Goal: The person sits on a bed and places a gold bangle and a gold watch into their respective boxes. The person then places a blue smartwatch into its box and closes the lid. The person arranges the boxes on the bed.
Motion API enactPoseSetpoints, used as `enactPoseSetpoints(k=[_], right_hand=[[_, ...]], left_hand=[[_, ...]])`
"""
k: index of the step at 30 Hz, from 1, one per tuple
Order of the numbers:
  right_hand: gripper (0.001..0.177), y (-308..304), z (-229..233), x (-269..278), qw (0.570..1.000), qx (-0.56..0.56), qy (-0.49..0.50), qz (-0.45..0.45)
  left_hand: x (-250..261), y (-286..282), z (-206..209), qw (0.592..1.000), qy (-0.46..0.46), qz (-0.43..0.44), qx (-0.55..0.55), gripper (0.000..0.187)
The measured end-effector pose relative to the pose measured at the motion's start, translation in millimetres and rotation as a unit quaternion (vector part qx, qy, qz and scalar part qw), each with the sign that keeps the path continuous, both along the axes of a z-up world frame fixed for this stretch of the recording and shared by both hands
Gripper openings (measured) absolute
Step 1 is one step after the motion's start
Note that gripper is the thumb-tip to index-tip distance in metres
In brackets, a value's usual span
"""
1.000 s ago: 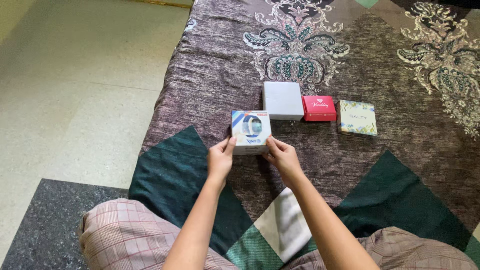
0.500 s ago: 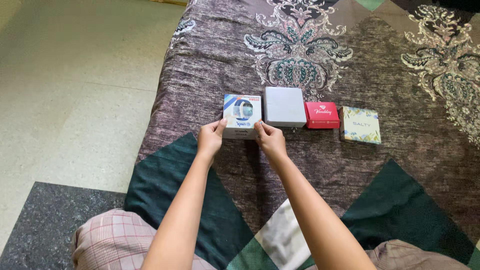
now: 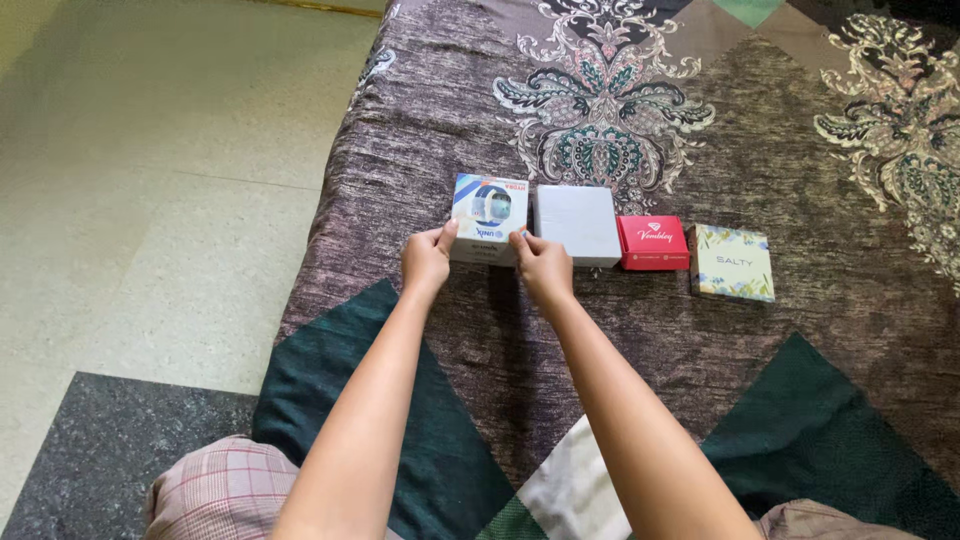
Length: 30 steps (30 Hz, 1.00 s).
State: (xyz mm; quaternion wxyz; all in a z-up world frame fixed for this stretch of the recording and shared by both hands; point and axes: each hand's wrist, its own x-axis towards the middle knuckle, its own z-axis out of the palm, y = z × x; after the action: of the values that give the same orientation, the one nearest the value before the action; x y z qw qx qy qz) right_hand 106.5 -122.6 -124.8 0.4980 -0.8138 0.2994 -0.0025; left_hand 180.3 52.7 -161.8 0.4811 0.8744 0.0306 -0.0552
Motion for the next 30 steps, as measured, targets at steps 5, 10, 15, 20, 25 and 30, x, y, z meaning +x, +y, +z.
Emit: enactPoseSetpoints(k=[5,10,15,20,25,30], right_hand=[[0.041,0.2,-0.5,12.4,0.996,-0.079,-0.043,0.002],[0.039,-0.4,0.3,14.7,0.982,-0.175,-0.049,0.05],[0.065,-0.2,6.9,1.3,0.961,-0.236,-0.036,0.138],[0.086,-3.6,10.1,-35.0,0.924,-0.322,-0.029,0.205],[0.089,-9.9,6.4,-86.5,0.902,-0.369,0.016,0.221],[0.091,-24.1,-0.5,-132.2,0.894,-0.398,0.018,0.206]], left_hand=[[6.2,-2.4,11.8,0.999,0.024,0.004,0.042,0.062],[1.8,-6.4,36.9,0.995,-0.007,-0.012,0.102,0.056],[-16.9,-9.9,64.9,0.975,-0.009,-0.071,0.212,0.077],[-66.5,-20.0,72.9,0.939,-0.057,-0.117,0.318,0.107],[-122.8,-31.3,57.8,0.918,-0.164,-0.122,0.341,0.098],[-172.7,-50.6,38.6,0.915,-0.212,-0.155,0.305,0.092]])
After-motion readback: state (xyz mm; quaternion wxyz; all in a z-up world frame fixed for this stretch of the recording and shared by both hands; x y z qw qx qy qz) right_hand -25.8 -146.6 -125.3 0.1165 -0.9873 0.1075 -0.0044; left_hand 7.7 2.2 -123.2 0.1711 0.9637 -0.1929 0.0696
